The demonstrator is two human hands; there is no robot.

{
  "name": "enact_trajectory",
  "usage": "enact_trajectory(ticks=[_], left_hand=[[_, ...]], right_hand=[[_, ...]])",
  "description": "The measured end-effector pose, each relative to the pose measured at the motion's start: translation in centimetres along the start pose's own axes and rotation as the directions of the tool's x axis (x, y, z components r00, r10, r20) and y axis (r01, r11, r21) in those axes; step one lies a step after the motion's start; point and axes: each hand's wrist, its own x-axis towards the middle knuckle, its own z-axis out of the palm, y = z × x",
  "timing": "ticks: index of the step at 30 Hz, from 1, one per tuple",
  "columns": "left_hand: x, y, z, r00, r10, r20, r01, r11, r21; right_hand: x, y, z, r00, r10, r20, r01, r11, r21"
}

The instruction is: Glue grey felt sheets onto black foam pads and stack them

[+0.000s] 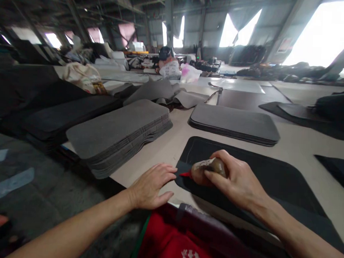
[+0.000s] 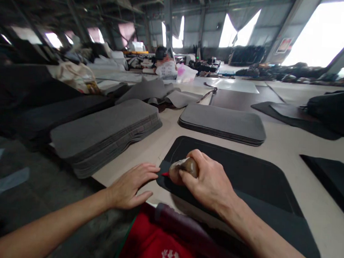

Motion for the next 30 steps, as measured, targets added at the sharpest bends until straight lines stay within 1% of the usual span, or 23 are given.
enact_trajectory(ticks=[10, 13, 17, 20, 25, 30], left_hand=[[0.0, 0.1, 0.0, 1.000, 0.007, 0.002, -0.007, 1.000, 0.017], [0.0, 0.1, 0.0, 1.000, 0.005, 0.011, -0.005, 1.000, 0.022], [0.2, 0.1, -0.1, 1.000, -0.004, 0.026, 0.003, 1.000, 0.029], [0.2, 0.2, -0.1, 1.000, -0.010, 0.018, 0.009, 0.999, 0.031], [0.0, 0.2, -0.1, 1.000, -0.014, 0.025, 0.014, 1.000, 0.022], [0.1, 0.2, -0.2, 1.000, -0.018, 0.025, 0.017, 1.000, 0.023]], right_hand=[[0.5, -0.8, -0.1, 0.999, 0.015, 0.034, -0.015, 1.000, 0.001], [0.9, -1.4, -0.3, 0.999, 0.005, 0.053, -0.003, 0.999, -0.035], [1.8, -2.3, -0.8, 0.995, -0.045, 0.087, 0.054, 0.993, -0.107], [2.2, -2.8, -1.3, 0.993, -0.048, 0.110, 0.064, 0.988, -0.142], [2.2, -2.6, -2.2, 0.990, -0.018, 0.142, 0.044, 0.983, -0.177], [2.0, -2.2, -2.6, 0.991, -0.012, 0.132, 0.036, 0.982, -0.184]])
